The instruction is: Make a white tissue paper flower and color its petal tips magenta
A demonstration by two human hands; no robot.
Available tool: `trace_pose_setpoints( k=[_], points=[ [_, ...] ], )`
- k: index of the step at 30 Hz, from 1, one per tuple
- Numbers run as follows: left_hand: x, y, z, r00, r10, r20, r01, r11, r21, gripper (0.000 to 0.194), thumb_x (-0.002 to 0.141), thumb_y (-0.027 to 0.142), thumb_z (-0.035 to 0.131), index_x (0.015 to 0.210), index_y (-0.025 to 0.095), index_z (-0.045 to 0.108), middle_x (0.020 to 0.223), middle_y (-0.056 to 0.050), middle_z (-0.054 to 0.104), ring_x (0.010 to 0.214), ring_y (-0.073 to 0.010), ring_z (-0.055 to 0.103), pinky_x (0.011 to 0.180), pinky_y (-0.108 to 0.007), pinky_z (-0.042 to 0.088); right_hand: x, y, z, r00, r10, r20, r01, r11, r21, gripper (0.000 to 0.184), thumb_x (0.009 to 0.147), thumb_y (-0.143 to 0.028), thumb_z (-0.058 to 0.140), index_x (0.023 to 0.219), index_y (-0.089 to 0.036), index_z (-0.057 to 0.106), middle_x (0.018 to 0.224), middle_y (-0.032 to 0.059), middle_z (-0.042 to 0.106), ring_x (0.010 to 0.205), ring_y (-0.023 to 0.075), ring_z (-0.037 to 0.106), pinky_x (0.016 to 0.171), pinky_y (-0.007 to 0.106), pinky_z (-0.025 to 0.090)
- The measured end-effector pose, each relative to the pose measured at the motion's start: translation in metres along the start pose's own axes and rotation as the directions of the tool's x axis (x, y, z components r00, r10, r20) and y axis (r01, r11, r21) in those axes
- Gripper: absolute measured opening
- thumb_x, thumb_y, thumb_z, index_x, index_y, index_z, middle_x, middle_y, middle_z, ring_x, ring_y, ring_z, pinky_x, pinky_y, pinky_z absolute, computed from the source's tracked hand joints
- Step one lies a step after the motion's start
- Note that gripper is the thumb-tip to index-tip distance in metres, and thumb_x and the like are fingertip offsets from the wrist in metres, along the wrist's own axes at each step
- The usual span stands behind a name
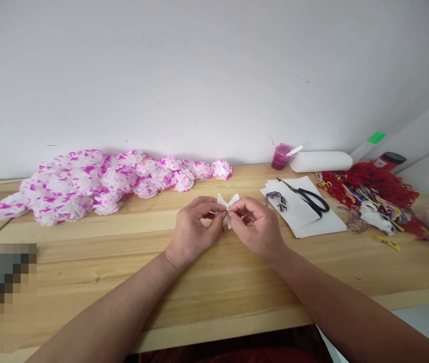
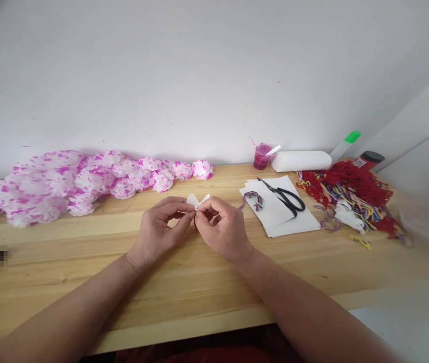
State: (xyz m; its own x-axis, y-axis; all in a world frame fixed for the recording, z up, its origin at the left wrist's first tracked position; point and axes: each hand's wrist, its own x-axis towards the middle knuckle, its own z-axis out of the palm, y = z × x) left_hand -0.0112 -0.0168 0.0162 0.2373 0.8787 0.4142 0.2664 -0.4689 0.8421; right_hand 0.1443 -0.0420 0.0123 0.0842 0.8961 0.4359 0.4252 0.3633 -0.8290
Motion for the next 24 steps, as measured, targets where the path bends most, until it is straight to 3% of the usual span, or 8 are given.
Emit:
trace_pose_setpoints(
  k=[9,16,20,24],
  points=[
    [0.0003,-0.0022,-0.0012,1.000,0.030,-0.001,-0.030,0.998,0.048,0.011,0.081,0.019,0.065,0.084,0.019,0.075,0.089,-0.006,0.072,0.079,-0.0165,0.066,0.067,-0.024,0.053,-0.0010,0.0019,-0.0009,0.993,-0.117,0.029,0.119,0.988,-0.100,0.009,0.081,-0.014,0.058,0.076,-0.021,0.061,0.070,-0.0008,0.064,0.062,0.0122,0.058,0.055,0.023,0.046],
    [0.0006,-0.0004,-0.0004,1.000,0.006,0.003,-0.007,0.998,0.056,0.009,0.080,0.019,0.064,0.079,0.020,0.074,0.086,-0.005,0.073,0.079,-0.0167,0.066,0.068,-0.025,0.052,-0.0018,-0.0003,-0.0010,0.997,-0.078,0.023,0.080,0.994,-0.081,0.008,0.080,-0.014,0.058,0.075,-0.021,0.059,0.067,-0.0019,0.061,0.057,0.0107,0.054,0.051,0.023,0.043],
    [0.0020,-0.0041,-0.0004,0.995,-0.104,0.008,0.104,0.995,0.001,0.008,0.081,0.022,0.064,0.079,0.018,0.071,0.083,-0.004,0.072,0.073,-0.0148,0.065,0.067,-0.024,0.052,-0.0005,-0.0001,-0.0014,1.000,0.001,0.023,0.000,1.000,-0.022,0.009,0.079,-0.014,0.058,0.073,-0.021,0.056,0.063,-0.0037,0.058,0.051,0.0089,0.050,0.047,0.021,0.040],
    [0.0045,-0.0072,-0.0003,0.968,-0.246,0.040,0.249,0.963,-0.104,0.013,0.081,0.028,0.066,0.080,0.016,0.069,0.079,-0.004,0.071,0.070,-0.0150,0.064,0.063,-0.024,0.050,0.0005,0.0018,-0.0011,0.996,0.084,0.038,-0.085,0.995,0.047,0.006,0.081,-0.017,0.059,0.077,-0.020,0.058,0.067,-0.0022,0.061,0.056,0.0104,0.055,0.050,0.021,0.044]
  ],
)
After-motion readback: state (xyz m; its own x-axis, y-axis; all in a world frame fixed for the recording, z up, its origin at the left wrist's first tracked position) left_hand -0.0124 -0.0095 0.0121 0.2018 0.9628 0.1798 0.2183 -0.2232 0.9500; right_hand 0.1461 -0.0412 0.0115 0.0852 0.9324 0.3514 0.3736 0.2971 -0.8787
